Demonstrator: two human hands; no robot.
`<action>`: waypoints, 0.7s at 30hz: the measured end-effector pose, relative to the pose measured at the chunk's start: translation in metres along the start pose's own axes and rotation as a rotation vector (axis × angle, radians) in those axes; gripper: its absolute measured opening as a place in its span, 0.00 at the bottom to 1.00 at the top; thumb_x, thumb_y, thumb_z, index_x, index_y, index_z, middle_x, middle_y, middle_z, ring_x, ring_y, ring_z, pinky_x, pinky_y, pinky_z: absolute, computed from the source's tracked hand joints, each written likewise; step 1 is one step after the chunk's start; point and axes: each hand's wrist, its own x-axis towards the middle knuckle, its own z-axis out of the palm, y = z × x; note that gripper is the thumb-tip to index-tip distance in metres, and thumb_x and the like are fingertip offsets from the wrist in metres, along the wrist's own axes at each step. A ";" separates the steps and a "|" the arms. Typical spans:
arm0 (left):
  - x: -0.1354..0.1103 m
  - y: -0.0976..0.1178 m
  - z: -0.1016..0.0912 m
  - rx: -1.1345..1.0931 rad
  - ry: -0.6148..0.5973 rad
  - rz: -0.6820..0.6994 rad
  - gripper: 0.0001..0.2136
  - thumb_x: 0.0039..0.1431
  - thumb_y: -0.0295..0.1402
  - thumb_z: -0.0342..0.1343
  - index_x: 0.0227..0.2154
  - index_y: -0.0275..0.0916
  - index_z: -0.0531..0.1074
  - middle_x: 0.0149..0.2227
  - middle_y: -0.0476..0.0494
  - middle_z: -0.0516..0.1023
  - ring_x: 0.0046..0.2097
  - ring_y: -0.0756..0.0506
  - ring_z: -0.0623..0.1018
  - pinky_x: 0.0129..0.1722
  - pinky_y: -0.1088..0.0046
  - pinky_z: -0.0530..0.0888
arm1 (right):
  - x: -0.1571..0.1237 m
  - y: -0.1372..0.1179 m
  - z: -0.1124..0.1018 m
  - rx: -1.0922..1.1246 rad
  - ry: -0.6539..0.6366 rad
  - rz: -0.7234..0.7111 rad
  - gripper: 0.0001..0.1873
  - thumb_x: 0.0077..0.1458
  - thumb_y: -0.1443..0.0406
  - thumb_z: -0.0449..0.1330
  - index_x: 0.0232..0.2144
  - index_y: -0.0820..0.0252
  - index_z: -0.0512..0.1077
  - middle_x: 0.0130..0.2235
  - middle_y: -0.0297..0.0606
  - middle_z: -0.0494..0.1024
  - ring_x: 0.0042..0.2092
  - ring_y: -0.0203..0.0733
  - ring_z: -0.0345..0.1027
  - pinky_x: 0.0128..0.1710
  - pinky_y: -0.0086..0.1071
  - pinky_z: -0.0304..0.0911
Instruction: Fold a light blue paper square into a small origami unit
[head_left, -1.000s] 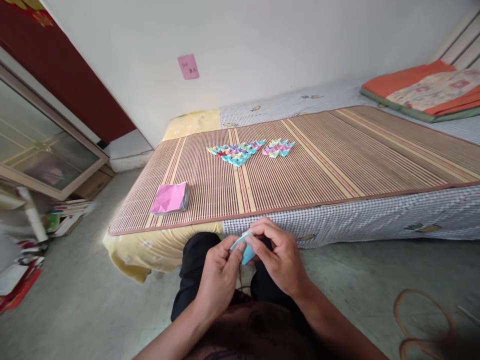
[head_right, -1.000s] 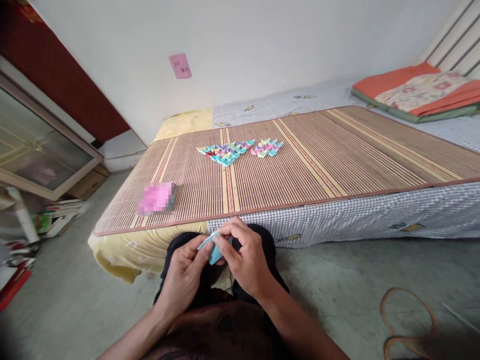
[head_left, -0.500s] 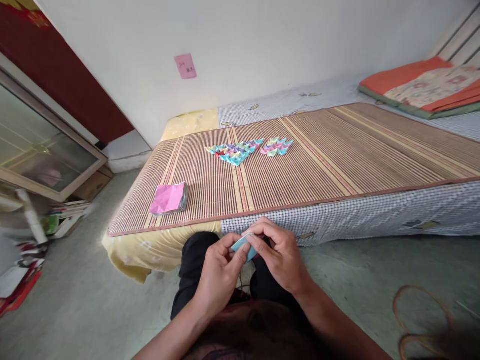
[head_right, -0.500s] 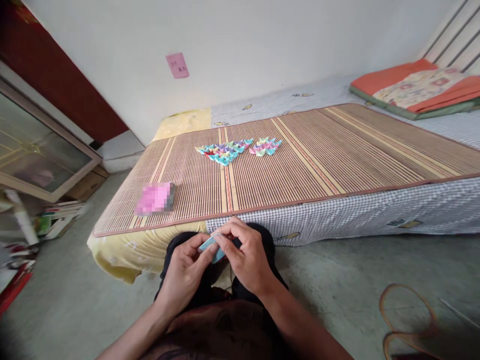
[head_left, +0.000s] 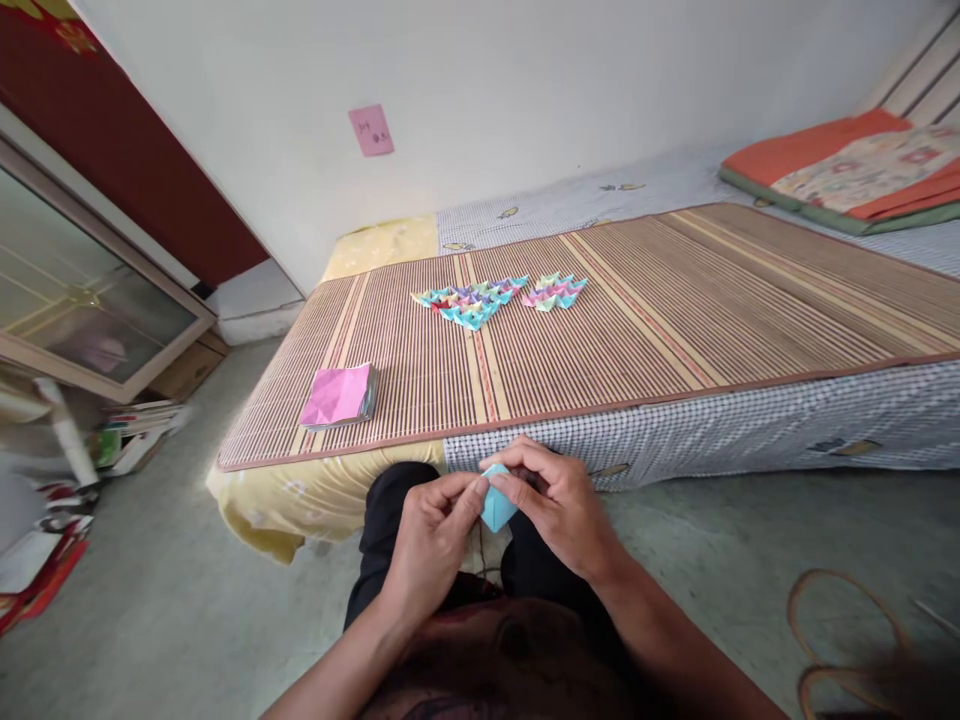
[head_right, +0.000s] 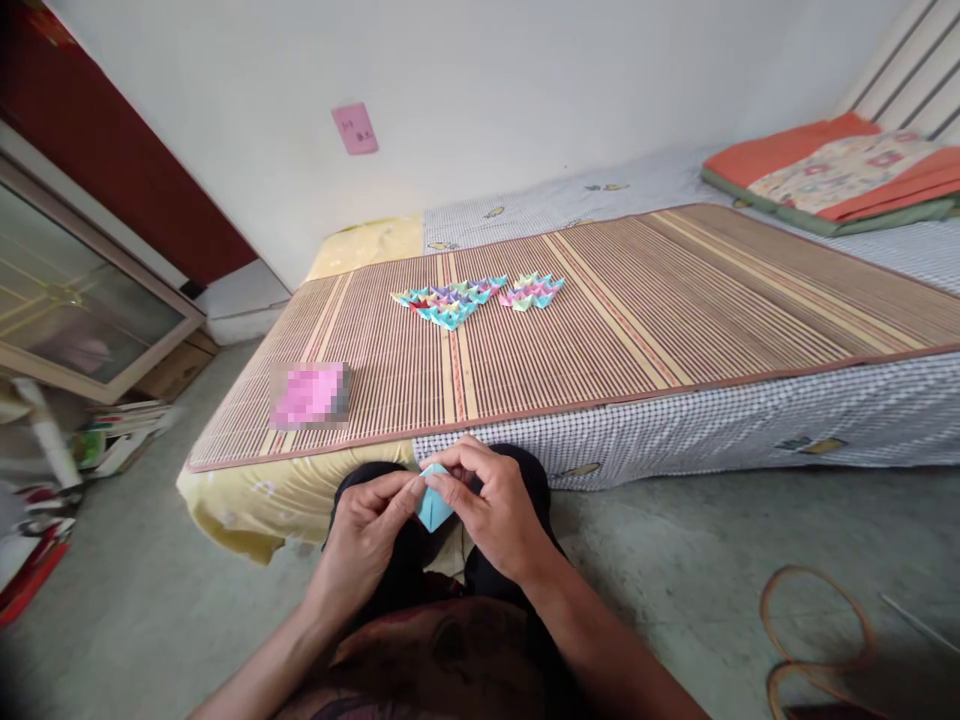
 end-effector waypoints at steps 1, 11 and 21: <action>0.000 0.000 0.000 0.001 0.017 0.003 0.19 0.64 0.46 0.59 0.24 0.36 0.76 0.23 0.50 0.66 0.28 0.49 0.62 0.29 0.74 0.62 | 0.000 0.001 -0.001 0.031 -0.003 0.032 0.07 0.65 0.60 0.64 0.40 0.55 0.79 0.34 0.34 0.78 0.34 0.39 0.71 0.35 0.32 0.67; 0.002 -0.001 0.000 0.052 0.045 0.010 0.18 0.64 0.44 0.59 0.24 0.37 0.77 0.23 0.50 0.67 0.29 0.49 0.63 0.30 0.73 0.62 | -0.001 0.001 -0.004 0.013 0.042 0.029 0.11 0.66 0.60 0.62 0.31 0.57 0.76 0.29 0.33 0.76 0.31 0.38 0.70 0.32 0.31 0.67; 0.001 0.001 0.003 0.113 -0.021 -0.024 0.21 0.65 0.48 0.58 0.23 0.37 0.73 0.23 0.51 0.64 0.28 0.49 0.62 0.28 0.73 0.60 | -0.001 -0.006 -0.003 -0.171 0.102 -0.044 0.10 0.66 0.63 0.61 0.31 0.56 0.76 0.29 0.33 0.76 0.31 0.40 0.68 0.32 0.33 0.64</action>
